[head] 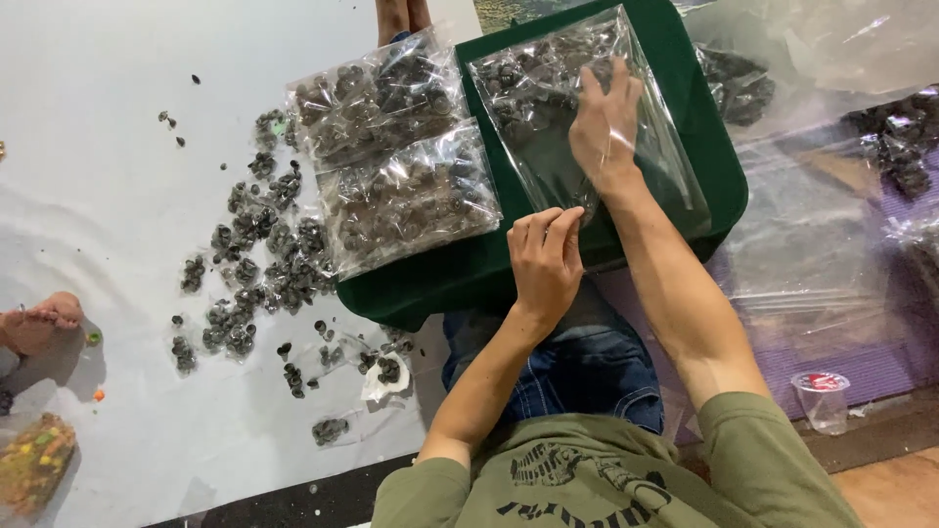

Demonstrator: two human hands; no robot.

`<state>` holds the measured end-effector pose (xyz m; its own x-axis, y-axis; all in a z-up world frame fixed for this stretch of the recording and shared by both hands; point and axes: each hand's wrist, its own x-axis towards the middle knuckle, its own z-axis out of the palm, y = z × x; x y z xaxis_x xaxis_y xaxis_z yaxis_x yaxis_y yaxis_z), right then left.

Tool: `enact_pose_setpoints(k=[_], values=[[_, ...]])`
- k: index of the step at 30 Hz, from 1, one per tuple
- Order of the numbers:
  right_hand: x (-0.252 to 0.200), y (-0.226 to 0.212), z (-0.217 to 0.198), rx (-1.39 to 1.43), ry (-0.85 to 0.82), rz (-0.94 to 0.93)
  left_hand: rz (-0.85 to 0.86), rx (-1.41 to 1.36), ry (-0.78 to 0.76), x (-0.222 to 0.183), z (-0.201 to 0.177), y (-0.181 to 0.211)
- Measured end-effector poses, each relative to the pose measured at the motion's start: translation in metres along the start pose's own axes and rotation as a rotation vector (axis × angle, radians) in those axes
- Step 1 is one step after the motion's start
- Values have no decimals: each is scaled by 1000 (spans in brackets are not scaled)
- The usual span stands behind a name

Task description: The person picks up small black items from a pile on the floor by hand and places them into a small plastic bag. They then put the filled bag into a larger plastic bag resting on a green mat.

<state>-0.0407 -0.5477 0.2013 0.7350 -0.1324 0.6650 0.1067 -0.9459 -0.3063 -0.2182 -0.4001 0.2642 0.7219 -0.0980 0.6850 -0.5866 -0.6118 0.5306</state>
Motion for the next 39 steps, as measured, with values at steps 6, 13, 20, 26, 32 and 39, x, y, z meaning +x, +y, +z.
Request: enact_pose_setpoints(k=[6,13,20,26,32,39], values=[[-7,-15,-6,54,-264,68,-3,-26,7,1,-1,1],[-9,-18,-18,123,-446,96,-11,-35,3,0,-1,0],[-19,-13,-29,60,-582,7,-18,-44,23,5,-2,3],[-22,-10,-29,75,-546,66,-24,-23,57,4,-1,2],[-33,-5,-26,46,-521,-37,-27,-6,58,0,1,-2],[-64,-30,-98,6,-560,-125,-60,-31,55,-2,-4,-7]])
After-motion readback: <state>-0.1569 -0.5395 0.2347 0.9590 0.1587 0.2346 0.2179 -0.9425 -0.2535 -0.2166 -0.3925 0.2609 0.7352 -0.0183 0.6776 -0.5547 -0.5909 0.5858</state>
